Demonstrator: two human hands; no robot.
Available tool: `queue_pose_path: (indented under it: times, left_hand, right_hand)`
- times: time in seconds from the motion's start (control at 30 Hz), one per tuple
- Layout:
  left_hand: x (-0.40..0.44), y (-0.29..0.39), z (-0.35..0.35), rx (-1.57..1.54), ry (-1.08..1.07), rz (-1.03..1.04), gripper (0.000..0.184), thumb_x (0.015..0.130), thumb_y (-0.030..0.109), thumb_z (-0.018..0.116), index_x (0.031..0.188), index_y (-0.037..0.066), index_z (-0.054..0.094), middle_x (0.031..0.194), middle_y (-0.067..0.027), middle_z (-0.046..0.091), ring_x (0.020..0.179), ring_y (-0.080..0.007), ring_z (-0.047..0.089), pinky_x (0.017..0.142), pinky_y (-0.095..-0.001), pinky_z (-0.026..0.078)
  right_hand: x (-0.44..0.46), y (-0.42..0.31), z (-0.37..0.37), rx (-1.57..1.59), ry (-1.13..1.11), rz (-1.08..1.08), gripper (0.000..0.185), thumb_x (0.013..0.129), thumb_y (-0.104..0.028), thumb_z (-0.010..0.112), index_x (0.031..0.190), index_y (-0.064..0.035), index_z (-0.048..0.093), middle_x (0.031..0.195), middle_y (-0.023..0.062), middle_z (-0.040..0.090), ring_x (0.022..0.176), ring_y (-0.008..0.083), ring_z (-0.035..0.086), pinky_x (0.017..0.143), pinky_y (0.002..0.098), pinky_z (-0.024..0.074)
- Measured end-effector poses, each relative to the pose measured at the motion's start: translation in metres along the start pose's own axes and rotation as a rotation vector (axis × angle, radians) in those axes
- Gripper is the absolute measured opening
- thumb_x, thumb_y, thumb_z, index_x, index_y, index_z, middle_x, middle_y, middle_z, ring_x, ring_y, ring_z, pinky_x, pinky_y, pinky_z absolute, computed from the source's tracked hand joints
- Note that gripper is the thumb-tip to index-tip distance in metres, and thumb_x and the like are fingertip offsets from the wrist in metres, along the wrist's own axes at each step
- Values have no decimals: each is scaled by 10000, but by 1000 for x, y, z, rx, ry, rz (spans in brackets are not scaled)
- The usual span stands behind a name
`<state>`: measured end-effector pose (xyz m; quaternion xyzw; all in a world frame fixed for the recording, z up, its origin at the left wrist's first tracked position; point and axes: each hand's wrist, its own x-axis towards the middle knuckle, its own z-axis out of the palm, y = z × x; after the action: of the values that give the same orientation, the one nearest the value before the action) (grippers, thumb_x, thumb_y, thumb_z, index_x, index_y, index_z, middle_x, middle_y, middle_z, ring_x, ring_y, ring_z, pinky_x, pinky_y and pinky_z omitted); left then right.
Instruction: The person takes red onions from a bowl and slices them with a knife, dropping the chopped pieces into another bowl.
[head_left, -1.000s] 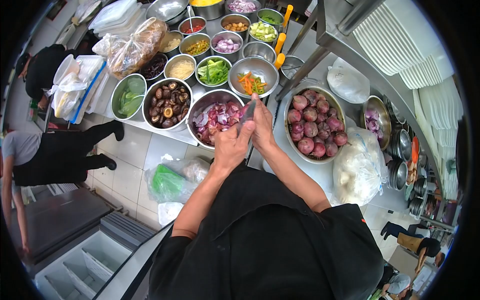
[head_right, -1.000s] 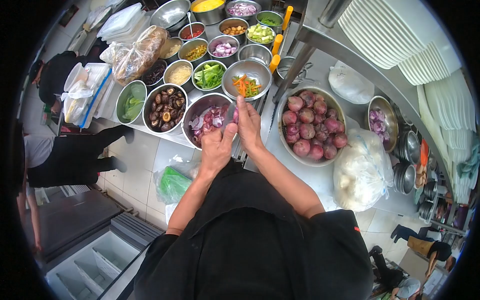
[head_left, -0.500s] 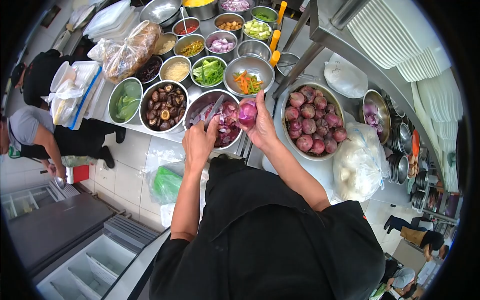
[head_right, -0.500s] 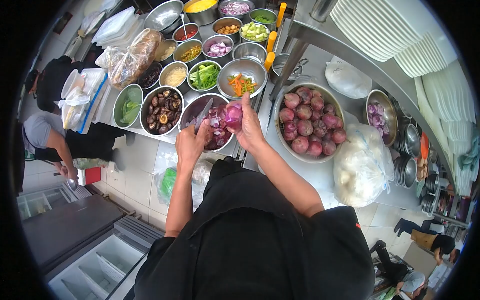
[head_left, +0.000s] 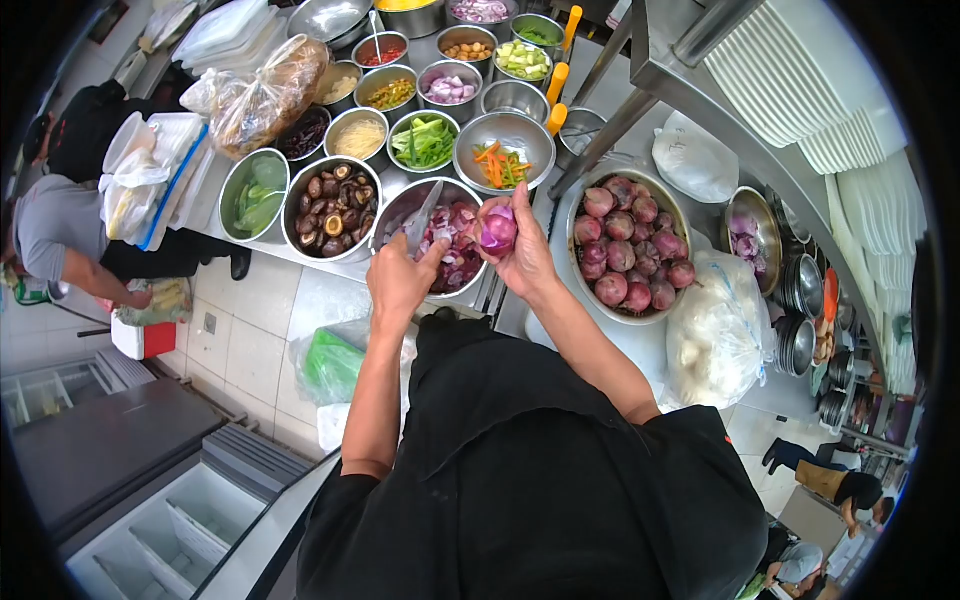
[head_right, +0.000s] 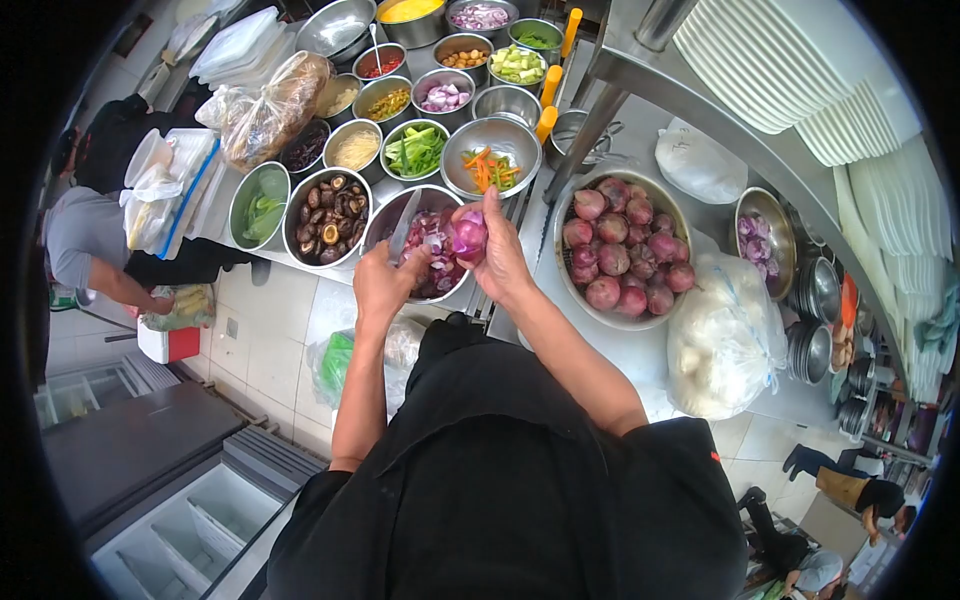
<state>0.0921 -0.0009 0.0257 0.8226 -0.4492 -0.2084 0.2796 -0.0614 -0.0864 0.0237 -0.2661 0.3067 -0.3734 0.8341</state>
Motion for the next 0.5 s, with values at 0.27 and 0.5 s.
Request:
queue_pose_path:
  times: [0.27, 0.5]
  left_hand:
    - [-19, 21, -2, -604, -232, 104, 490, 787, 460, 756, 759, -23, 683, 588, -12, 580, 574, -79, 485, 527, -288, 420]
    - [-26, 38, -9, -589, -254, 120, 544, 817, 523, 697, 678, 3, 619, 555, 41, 468, 549, -58, 382, 475, -277, 290]
  right_hand:
    - [-1, 6, 5, 43, -81, -64, 561, 976, -567, 373, 890, -57, 591, 790, 40, 592, 705, 113, 586, 641, 258, 501]
    - [-1, 10, 1, 0, -89, -28, 579, 972, -572, 371, 960, -40, 599, 917, 63, 637, 831, 143, 625, 757, 287, 533]
